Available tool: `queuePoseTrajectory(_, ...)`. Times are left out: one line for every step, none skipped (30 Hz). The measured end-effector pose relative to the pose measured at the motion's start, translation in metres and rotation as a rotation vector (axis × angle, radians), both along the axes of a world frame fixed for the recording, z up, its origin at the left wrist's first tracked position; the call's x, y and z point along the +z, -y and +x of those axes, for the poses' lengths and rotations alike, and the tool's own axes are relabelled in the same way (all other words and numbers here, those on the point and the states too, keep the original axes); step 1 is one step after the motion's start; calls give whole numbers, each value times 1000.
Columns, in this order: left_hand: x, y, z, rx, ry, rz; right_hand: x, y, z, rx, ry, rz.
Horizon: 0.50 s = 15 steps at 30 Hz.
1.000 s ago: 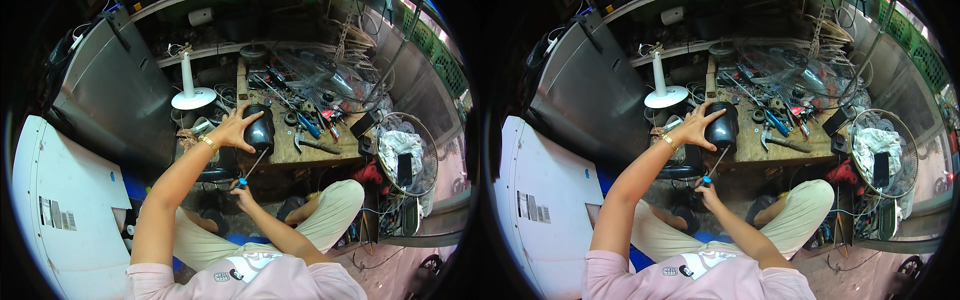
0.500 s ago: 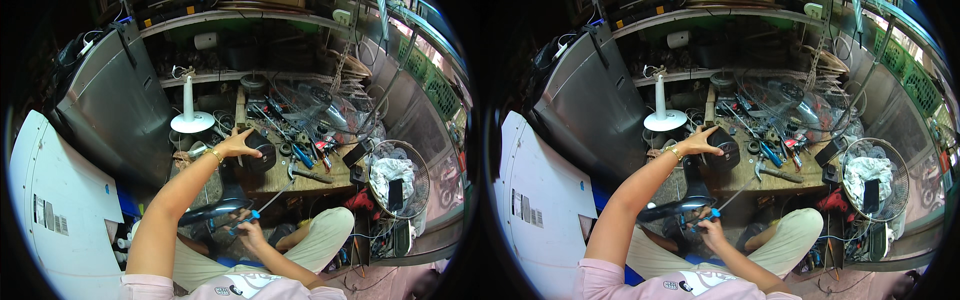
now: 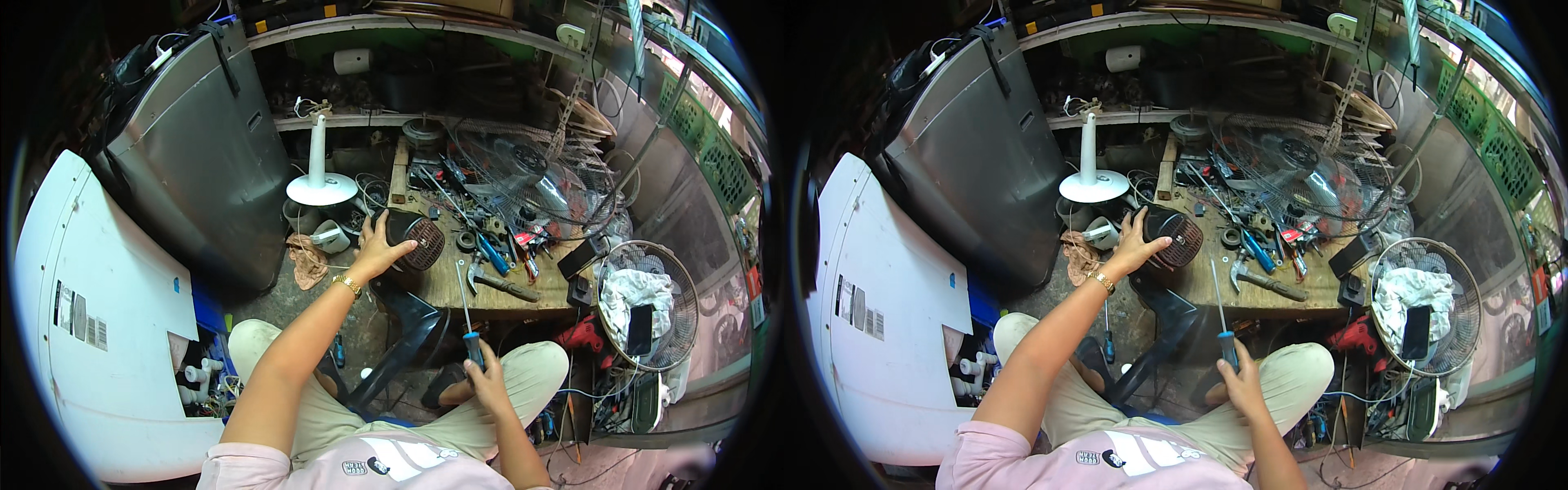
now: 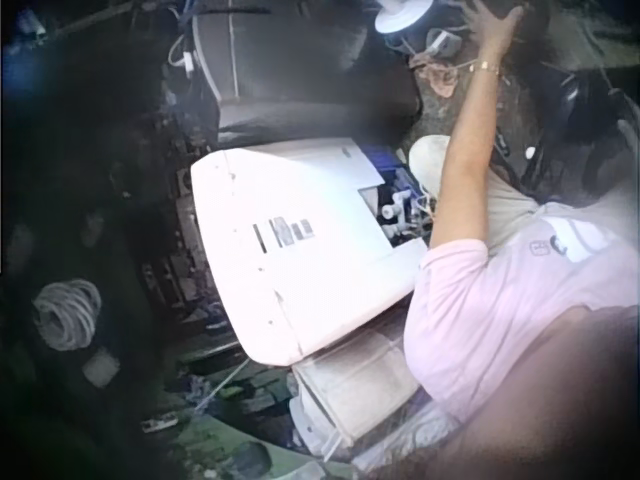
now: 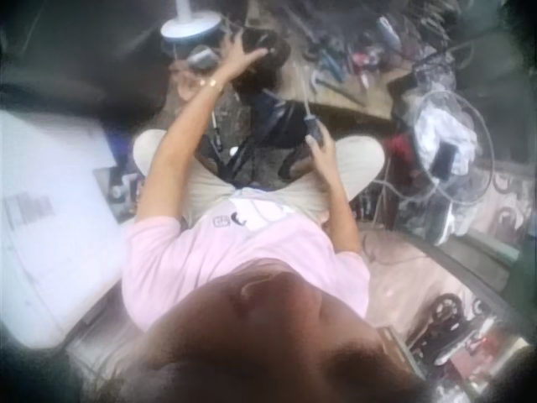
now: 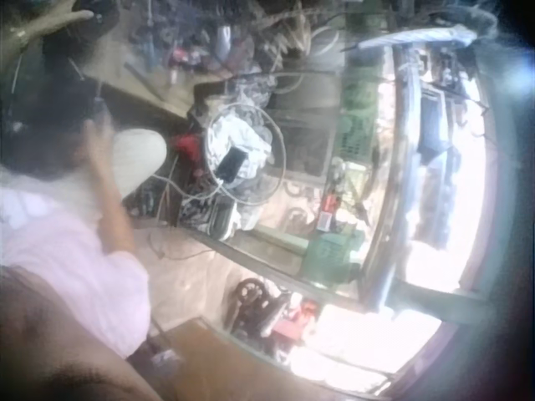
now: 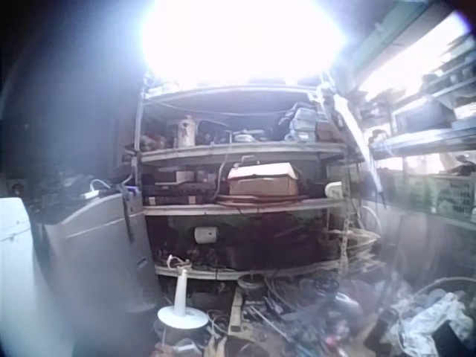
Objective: The person disassembles a black standing fan while sitting on the floor. They remove the front grill, the fan blades, and the rear grill using their hands and a screwdriver. The components are placed on the floor or a nearby table.
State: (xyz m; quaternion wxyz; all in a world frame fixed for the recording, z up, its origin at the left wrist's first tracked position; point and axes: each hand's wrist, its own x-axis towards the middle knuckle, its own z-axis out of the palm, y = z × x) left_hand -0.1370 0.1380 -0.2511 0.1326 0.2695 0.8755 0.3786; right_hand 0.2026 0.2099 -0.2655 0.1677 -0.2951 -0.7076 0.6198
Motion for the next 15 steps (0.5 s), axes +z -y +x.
queuePoseTrajectory(1,-2,2,-14,-62,1,5,-7,-3,7,-22,25)
queuePoseTrajectory(1,2,2,-18,-124,-7,15,-11,-9,23,-44,45)
queuePoseTrajectory(-3,1,3,-64,-194,79,19,-16,-13,39,-64,122)
queuePoseTrajectory(-5,3,1,-118,-211,86,22,-20,-16,55,-83,199)
queuePoseTrajectory(-7,4,-4,-172,-228,99,26,-21,-19,21,-17,63)
queuePoseTrajectory(-9,6,-7,-225,-245,112,27,-24,-22,43,-23,101)
queuePoseTrajectory(-12,8,-7,-214,-244,103,28,-27,-24,67,-29,139)
queuePoseTrajectory(-12,9,-8,-217,-234,108,28,-29,-26,86,-39,174)
queuePoseTrajectory(-12,10,-9,-219,-224,111,28,-29,-27,85,-5,132)
queuePoseTrajectory(-12,11,-10,-218,-213,114,29,-28,-30,82,24,90)
queuePoseTrajectory(-10,10,-7,-216,-221,97,30,-28,-29,83,27,100)
queuePoseTrajectory(-4,8,-4,-212,-230,84,31,-29,-29,85,29,114)
queuePoseTrajectory(0,6,-1,-208,-239,70,30,-30,-27,77,35,110)
queuePoseTrajectory(0,6,-1,-204,-230,60,28,-30,-28,72,33,106)
queuePoseTrajectory(0,7,0,-200,-220,49,28,-31,-28,75,38,113)
